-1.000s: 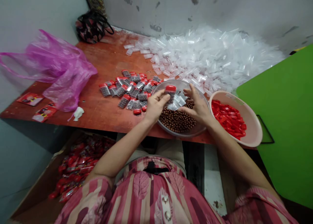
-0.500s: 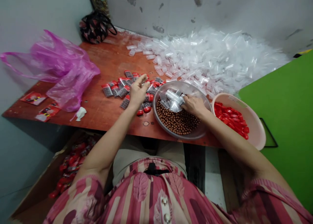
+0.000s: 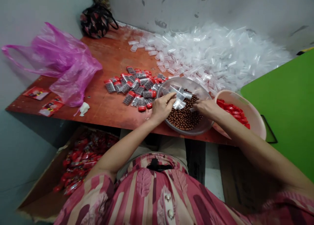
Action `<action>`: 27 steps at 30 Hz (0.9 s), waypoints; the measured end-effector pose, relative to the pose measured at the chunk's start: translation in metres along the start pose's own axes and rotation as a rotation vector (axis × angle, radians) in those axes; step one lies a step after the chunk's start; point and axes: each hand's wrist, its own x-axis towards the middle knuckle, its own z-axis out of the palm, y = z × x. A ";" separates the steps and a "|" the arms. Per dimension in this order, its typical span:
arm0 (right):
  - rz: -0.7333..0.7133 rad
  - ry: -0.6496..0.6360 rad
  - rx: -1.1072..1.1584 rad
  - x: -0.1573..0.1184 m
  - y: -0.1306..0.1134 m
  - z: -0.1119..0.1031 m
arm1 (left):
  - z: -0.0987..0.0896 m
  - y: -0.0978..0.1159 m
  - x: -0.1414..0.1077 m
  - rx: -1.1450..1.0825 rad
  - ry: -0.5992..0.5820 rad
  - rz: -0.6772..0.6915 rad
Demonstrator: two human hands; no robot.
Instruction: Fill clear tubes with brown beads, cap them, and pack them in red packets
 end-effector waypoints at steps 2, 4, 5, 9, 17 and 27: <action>-0.094 -0.019 0.087 0.004 -0.016 0.009 | 0.001 0.000 0.000 0.034 0.003 0.014; -0.190 -0.010 0.233 0.012 -0.033 0.018 | 0.001 0.000 0.000 0.052 0.010 0.021; -0.225 -0.001 0.341 0.016 -0.039 0.021 | 0.001 -0.001 -0.001 0.058 0.014 0.026; -0.265 0.026 0.913 0.022 -0.044 0.028 | 0.000 -0.004 -0.001 0.068 0.017 0.037; -0.140 0.100 1.656 -0.003 -0.031 0.019 | -0.003 0.006 0.001 0.019 -0.100 -0.028; -0.068 0.448 1.649 -0.013 -0.038 0.017 | 0.019 0.019 -0.005 0.055 -0.252 0.086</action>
